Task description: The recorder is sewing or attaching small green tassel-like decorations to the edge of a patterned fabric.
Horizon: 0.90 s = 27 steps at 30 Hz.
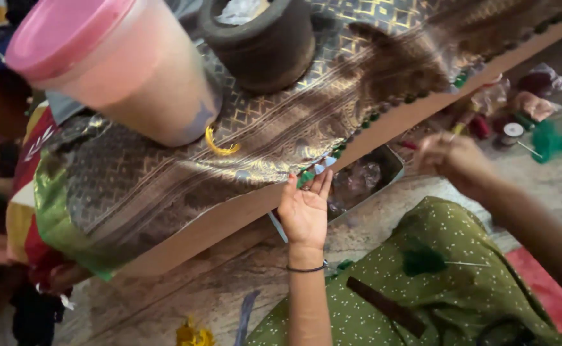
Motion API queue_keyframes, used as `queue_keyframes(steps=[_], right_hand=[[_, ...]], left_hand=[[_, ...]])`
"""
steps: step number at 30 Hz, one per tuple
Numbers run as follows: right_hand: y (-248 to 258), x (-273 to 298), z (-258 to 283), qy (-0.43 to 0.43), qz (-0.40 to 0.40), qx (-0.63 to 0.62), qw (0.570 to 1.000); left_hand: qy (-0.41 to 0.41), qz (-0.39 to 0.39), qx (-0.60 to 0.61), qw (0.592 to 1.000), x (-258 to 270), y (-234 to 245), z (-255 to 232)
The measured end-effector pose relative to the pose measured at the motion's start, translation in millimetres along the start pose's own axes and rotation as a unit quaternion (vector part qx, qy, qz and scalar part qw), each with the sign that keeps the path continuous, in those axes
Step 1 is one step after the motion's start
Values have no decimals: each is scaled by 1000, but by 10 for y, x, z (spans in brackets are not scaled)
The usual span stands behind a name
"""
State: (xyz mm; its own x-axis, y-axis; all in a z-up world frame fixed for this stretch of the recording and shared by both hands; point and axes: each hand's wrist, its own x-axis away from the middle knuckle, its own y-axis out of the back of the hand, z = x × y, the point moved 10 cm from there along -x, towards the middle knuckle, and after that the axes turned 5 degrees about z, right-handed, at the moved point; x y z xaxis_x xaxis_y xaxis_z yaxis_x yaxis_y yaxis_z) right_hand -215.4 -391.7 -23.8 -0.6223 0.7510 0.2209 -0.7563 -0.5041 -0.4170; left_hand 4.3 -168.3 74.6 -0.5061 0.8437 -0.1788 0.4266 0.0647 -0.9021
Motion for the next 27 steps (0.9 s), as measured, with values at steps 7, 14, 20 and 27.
queue_keyframes(steps=[7,14,20,27], right_hand=[[435,555,-1004,-88,111,544,827],[718,1020,-1754,-139,294,801,503],[442,1182,-1731,-96,347,769,528],[473,1273,-1803,-133,344,796,479]], left_hand=[[-89,-88,-207,970,-21,233,55],[-125,-73,-90,985,-17,252,188],[-77,-97,-41,991,-130,67,297],[-182,-166,-385,890,-113,609,198]])
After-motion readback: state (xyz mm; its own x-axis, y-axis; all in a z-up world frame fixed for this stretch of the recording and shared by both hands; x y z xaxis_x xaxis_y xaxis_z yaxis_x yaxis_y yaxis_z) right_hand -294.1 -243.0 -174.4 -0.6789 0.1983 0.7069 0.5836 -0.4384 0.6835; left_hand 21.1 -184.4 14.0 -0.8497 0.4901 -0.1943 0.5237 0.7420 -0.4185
